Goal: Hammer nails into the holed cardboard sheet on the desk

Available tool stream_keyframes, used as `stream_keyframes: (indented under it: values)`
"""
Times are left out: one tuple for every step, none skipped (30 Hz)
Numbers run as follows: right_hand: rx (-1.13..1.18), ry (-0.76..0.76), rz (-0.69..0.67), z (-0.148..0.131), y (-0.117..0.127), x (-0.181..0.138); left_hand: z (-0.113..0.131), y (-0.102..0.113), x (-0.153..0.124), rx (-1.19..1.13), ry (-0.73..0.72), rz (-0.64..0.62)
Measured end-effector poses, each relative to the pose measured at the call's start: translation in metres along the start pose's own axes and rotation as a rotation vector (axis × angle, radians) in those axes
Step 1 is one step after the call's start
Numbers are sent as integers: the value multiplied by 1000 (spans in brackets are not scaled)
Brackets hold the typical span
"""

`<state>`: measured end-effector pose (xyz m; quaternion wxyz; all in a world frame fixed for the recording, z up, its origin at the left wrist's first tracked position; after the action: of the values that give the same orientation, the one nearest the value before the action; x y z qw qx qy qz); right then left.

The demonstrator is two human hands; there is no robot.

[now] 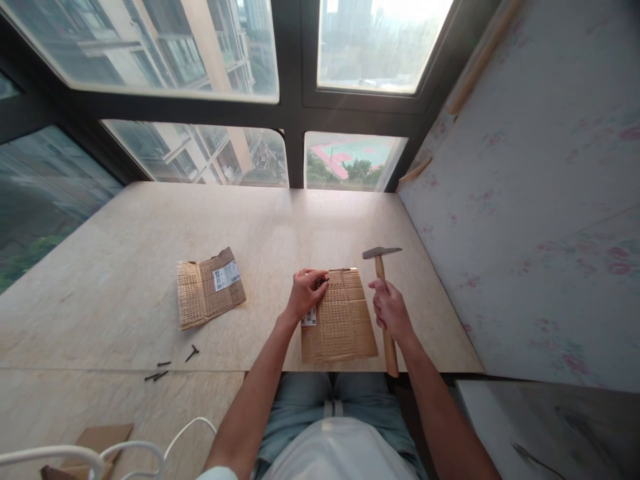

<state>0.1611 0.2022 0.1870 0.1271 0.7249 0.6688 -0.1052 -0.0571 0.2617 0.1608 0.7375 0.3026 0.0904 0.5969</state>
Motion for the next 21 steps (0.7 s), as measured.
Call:
stream_keyframes:
  values:
    - [-22,28,-33,-8,0,-7,0,0,0,-1,7,0]
    - [-43,36,-91,-16,-1,-15,0,0,0,-3,11,0]
    - [-67,28,-157,-23,-3,-21,0,0,-1,-7,12,0]
    - [-94,7,-222,-28,-5,-27,0,0,-1,-11,12,1]
    - [-128,-16,-273,-31,-8,-30,1,0,-1,-16,12,3]
    - [-164,-33,-309,-33,-12,-32,1,1,-1,-20,12,4]
    - [-200,-45,-333,-33,-15,-33,2,1,-1,-21,12,3]
    - [-235,-48,-345,-31,-19,-31,2,1,-1,-21,13,4]
    - [-266,-46,-353,-28,-22,-29,2,1,-1,-20,12,4]
    - [-293,-39,-359,-25,-25,-26,2,1,-1,-19,12,4]
    - [-316,-29,-363,-21,-28,-23,2,1,-1,-19,10,2]
    - [-335,-18,-364,-18,-29,-21,2,0,-1,-23,9,3]
    - [-350,-8,-364,-16,-30,-20,2,0,-1,-28,7,2]
    - [-362,2,-365,-15,-31,-19,2,0,-1,-34,6,2]
    - [-369,13,-365,-14,-31,-19,2,0,-1,-40,4,1]
    - [-374,25,-364,-15,-31,-20,2,0,-1,-44,4,1]
    - [-383,37,-364,-15,-31,-20,2,0,0,-47,4,1]
    - [-398,51,-363,-16,-31,-21,1,0,0,-49,5,1]
    - [-421,67,-362,-17,-31,-22,1,0,0,-50,5,-1]
    - [-449,83,-360,-17,-32,-22,0,0,-1,-49,7,1]
    - [-477,94,-362,-17,-33,-23,0,0,-1,-49,8,-1]
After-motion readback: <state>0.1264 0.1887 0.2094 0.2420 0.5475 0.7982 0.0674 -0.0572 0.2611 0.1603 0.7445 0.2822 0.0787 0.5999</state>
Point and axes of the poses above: each hand's wrist, its own x-axis towards the middle knuckle, its own y-axis out of the back of the hand, z = x × y, the point moved 4 cm from there along x, towards the middle knuckle, and after that the axes turned 8 degrees about -z, right-handed, at the moved point
